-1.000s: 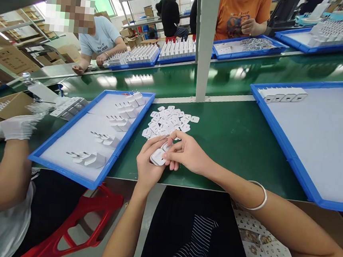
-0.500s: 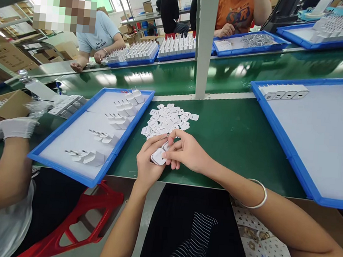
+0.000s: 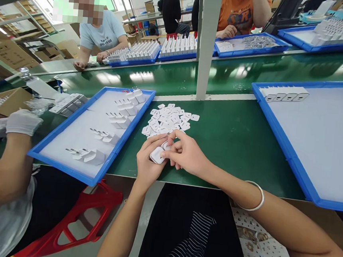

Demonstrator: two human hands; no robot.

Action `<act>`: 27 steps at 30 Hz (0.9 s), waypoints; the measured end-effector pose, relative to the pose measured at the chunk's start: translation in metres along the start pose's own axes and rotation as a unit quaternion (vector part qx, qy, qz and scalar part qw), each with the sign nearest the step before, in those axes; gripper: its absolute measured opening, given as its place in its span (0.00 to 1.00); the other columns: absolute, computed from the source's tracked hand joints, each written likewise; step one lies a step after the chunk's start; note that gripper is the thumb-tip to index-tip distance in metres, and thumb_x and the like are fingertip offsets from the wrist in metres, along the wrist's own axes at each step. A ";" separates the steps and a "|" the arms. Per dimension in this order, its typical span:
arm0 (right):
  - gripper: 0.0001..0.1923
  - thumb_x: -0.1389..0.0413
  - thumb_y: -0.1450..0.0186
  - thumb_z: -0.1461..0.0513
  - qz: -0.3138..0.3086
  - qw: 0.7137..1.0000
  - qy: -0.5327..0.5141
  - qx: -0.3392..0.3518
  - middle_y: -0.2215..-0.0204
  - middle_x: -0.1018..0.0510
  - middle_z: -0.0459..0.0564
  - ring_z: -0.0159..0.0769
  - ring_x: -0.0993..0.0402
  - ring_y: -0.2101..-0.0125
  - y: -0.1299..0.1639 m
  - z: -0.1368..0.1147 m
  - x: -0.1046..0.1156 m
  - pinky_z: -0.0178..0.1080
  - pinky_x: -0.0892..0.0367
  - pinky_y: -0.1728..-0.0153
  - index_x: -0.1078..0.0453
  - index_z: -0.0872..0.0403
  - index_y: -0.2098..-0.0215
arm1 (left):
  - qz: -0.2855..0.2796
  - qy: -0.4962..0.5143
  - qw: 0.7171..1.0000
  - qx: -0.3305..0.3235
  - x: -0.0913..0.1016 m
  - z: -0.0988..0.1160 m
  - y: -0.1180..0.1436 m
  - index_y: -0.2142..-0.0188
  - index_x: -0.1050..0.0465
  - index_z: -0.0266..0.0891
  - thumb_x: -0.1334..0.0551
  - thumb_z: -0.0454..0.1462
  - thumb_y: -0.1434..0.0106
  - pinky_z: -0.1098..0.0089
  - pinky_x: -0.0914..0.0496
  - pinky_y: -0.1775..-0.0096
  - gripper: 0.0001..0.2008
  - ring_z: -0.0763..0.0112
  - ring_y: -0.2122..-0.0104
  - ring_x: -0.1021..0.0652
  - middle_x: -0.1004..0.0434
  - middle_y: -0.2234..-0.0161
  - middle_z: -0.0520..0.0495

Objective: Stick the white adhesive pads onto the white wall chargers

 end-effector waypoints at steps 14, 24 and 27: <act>0.12 0.37 0.36 0.55 -0.083 0.995 -0.055 0.019 0.85 0.27 0.39 0.26 0.34 0.86 -0.002 -0.006 0.005 0.30 0.37 0.84 0.31 0.54 0.62 | 0.031 0.075 0.996 0.046 0.005 -0.001 -0.002 0.53 0.21 0.43 0.28 0.40 0.41 0.57 0.22 0.48 0.16 0.59 0.51 0.19 0.20 0.51 0.42; 0.12 0.34 0.38 0.56 0.064 0.992 -0.023 0.103 0.80 0.31 0.40 0.27 0.37 0.80 -0.003 -0.008 0.021 0.33 0.39 0.78 0.30 0.52 0.63 | 0.048 0.091 0.993 0.064 0.006 -0.004 0.000 0.52 0.21 0.44 0.26 0.38 0.43 0.59 0.24 0.46 0.19 0.61 0.50 0.20 0.20 0.51 0.43; 0.13 0.34 0.38 0.55 0.089 0.990 -0.030 0.105 0.72 0.29 0.43 0.28 0.34 0.76 -0.014 -0.001 0.021 0.32 0.36 0.78 0.29 0.52 0.62 | 0.033 0.075 0.995 0.063 0.014 -0.004 0.002 0.52 0.21 0.43 0.26 0.39 0.44 0.59 0.24 0.46 0.20 0.60 0.50 0.20 0.20 0.51 0.43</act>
Point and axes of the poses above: each hand's wrist, its own y-axis away from the middle knuckle, its own x-axis out of the back of the hand, z = x × y, the point moved 4 cm from there along -y, towards the middle knuckle
